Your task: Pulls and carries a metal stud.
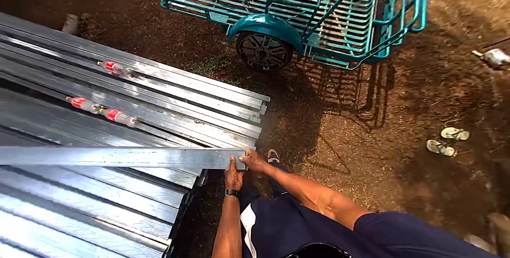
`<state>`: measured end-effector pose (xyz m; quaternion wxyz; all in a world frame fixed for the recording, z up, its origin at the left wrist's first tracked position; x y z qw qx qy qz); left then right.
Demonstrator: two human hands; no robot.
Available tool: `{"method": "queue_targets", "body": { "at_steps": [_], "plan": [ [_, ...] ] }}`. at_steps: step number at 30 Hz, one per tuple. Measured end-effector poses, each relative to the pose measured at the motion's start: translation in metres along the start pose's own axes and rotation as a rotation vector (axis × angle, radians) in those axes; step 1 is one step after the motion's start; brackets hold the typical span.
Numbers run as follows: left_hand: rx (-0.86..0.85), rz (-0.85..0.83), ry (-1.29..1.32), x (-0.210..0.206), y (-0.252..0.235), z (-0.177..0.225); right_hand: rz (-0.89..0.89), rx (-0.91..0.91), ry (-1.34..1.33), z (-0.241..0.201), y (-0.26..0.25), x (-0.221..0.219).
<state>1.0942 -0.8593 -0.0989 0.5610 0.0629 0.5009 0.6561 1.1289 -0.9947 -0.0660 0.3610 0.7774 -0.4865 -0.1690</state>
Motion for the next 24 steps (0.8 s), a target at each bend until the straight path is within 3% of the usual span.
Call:
{"method": "queue_targets", "body": {
  "at_steps": [4, 8, 17, 20, 24],
  "plan": [
    [-0.059, 0.104, 0.025, -0.018, -0.035, 0.004, -0.082, 0.000, 0.087, -0.009, -0.026, 0.040],
    [-0.027, 0.202, -0.004, -0.032, -0.059, 0.002, -0.189, -0.014, 0.067, -0.012, -0.019, 0.099],
    [-0.067, 0.317, 0.006, -0.072, -0.113, 0.023, -0.114, -0.137, 0.172, 0.020, -0.009, 0.252],
    [-0.061, 0.329, 0.006, -0.087, -0.131, 0.033, -0.128, -0.140, 0.201, 0.006, -0.021, 0.274],
    [-0.057, 0.341, 0.045, -0.110, -0.164, 0.049, -0.185, -0.068, 0.256, -0.044, -0.057, 0.290]
  ]
}}
Point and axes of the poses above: each hand's wrist, its own y-axis away from the middle knuckle, its own x-axis out of the back of the hand, z = x × y, the point moved 9 cm from there along -y, towards the middle knuckle, and after that the axes turned 12 degrees about -z, right-handed, at the moved point
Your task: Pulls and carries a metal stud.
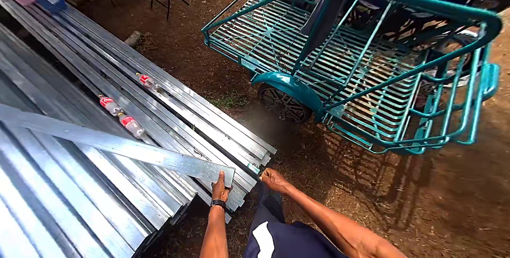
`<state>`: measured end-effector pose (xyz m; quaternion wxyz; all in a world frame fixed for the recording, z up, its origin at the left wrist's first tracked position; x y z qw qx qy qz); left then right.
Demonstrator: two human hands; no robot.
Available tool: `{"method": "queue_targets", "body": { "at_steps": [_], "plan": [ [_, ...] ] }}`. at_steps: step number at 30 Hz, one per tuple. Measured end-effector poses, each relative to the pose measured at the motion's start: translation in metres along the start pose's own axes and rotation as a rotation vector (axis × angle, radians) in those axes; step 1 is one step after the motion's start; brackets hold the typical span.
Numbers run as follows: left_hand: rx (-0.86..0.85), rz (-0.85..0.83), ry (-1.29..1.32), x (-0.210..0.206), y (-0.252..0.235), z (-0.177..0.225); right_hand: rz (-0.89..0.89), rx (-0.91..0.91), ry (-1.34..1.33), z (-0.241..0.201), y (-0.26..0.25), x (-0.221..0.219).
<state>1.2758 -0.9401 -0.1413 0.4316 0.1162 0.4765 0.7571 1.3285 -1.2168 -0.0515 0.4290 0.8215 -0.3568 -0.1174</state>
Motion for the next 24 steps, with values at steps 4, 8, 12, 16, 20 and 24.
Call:
{"method": "queue_targets", "body": {
  "at_steps": [4, 8, 12, 16, 20, 24],
  "plan": [
    [0.010, 0.008, 0.027, -0.037, -0.022, 0.021, -0.082, 0.060, 0.088, -0.049, -0.036, 0.029],
    [0.029, 0.020, 0.045, -0.071, -0.036, 0.039, -0.154, 0.062, 0.236, -0.084, -0.059, 0.056],
    [0.022, 0.026, 0.058, -0.101, -0.050, 0.059, -0.180, 0.053, 0.287, -0.109, -0.079, 0.082],
    [0.021, 0.017, 0.055, -0.134, -0.061, 0.076, -0.190, 0.016, 0.296, -0.131, -0.092, 0.099],
    [-0.009, 0.026, 0.048, -0.161, -0.061, 0.104, -0.159, -0.027, 0.327, -0.166, -0.107, 0.114],
    [-0.011, 0.027, 0.060, -0.178, -0.076, 0.119, -0.084, -0.002, 0.348, -0.199, -0.134, 0.138]
  ]
}}
Point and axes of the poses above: each hand's wrist, its own y-axis away from the middle knuckle, its own x-axis out of the back of the hand, z = x × y, the point moved 9 cm from there along -y, towards the middle knuckle, and after that the axes turned 12 degrees about -z, right-handed, at the moved point
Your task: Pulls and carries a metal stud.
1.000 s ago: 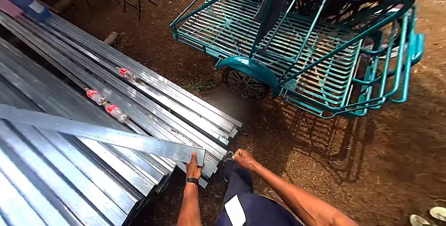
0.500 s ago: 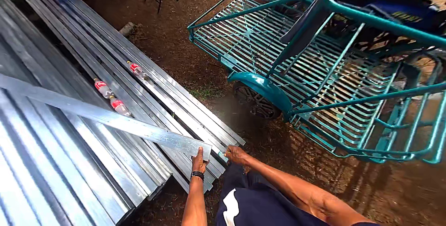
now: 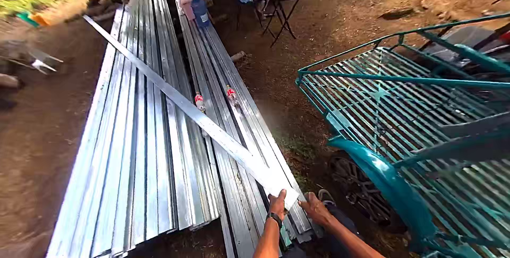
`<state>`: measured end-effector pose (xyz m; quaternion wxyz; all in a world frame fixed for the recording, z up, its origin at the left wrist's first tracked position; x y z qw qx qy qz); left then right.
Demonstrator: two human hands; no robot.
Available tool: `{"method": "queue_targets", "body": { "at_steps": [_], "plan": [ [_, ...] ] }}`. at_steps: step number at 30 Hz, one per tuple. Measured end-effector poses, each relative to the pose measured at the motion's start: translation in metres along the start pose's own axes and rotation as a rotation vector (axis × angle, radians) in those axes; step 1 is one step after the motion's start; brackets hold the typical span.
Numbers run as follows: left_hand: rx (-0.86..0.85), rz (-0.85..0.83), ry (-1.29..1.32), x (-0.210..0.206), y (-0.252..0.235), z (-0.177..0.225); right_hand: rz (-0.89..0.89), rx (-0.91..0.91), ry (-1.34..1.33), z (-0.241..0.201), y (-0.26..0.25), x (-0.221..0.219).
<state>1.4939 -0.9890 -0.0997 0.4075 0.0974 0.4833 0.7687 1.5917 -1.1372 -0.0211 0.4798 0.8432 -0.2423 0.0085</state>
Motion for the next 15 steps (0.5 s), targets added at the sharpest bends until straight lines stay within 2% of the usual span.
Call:
{"method": "queue_targets", "body": {
  "at_steps": [4, 9, 15],
  "plan": [
    [-0.009, 0.024, 0.015, -0.025, -0.014, 0.017, 0.068, 0.029, 0.169, -0.027, -0.029, 0.049],
    [0.013, 0.076, -0.001, -0.053, -0.036, 0.029, 0.007, -0.035, 0.382, -0.059, -0.069, 0.095],
    [-0.025, 0.072, 0.019, -0.116, -0.050, 0.065, -0.153, -0.136, 0.513, -0.083, -0.112, 0.153]
  ]
}}
Point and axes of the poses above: each hand's wrist, its own y-axis away from the middle knuckle, its own x-axis out of the back of the hand, z = x × y, the point moved 9 cm from there along -y, towards the middle knuckle, and after that the axes turned 12 degrees about -z, right-handed, at the moved point
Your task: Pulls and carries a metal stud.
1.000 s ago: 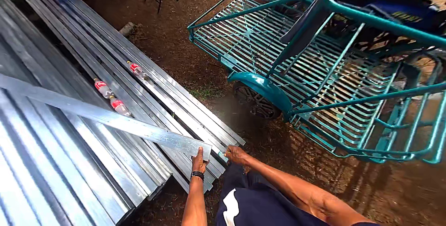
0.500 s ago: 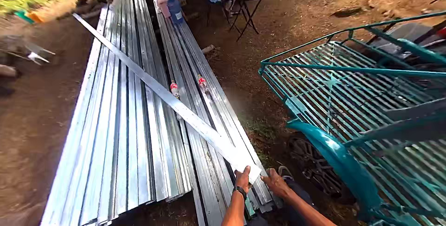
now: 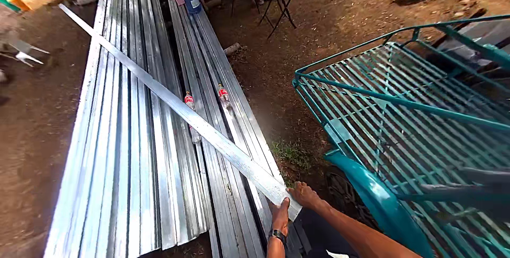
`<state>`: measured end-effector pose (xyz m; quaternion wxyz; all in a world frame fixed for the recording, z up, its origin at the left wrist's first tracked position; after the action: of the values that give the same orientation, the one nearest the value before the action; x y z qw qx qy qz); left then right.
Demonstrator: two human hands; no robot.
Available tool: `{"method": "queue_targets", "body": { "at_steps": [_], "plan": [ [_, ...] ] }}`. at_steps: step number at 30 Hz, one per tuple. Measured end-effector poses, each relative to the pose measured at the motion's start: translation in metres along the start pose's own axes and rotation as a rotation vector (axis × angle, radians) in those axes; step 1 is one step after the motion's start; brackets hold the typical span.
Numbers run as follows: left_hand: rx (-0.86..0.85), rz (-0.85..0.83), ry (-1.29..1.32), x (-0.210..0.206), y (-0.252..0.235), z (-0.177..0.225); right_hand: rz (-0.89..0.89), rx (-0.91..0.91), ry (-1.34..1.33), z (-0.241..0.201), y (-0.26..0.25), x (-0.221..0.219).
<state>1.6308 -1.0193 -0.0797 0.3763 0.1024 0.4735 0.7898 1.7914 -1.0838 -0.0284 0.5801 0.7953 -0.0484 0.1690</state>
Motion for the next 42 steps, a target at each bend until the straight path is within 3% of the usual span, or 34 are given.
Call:
{"method": "queue_targets", "body": {
  "at_steps": [5, 15, 28, 37, 40, 42],
  "plan": [
    [-0.025, -0.043, 0.056, -0.043, -0.006, 0.038, -0.070, 0.203, 0.130, -0.010, -0.025, 0.029],
    [-0.015, -0.084, 0.096, -0.126, -0.035, 0.082, 0.015, 0.212, 0.032, 0.034, -0.046, 0.117],
    [-0.079, -0.091, 0.124, -0.207, -0.070, 0.136, -0.044, 0.230, -0.079, 0.061, -0.047, 0.216],
    [-0.067, -0.193, 0.145, -0.232, -0.059, 0.171, 0.029, 0.183, -0.041, 0.060, -0.028, 0.248],
    [-0.135, -0.198, 0.162, -0.217, -0.055, 0.203, 0.090, 0.204, -0.024, 0.054, -0.018, 0.257],
    [-0.222, -0.100, 0.134, -0.191, -0.057, 0.237, 0.109, 0.208, -0.029, 0.051, -0.011, 0.261]
  ]
}}
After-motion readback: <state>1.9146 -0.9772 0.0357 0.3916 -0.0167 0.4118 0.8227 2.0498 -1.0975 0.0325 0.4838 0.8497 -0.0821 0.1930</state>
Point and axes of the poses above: each hand's wrist, its own y-axis away from the middle knuckle, its own x-axis out of the back of the hand, z = x × y, the point moved 9 cm from there along -y, towards the middle knuckle, and after that the axes turned 12 degrees about -z, right-handed, at the moved point
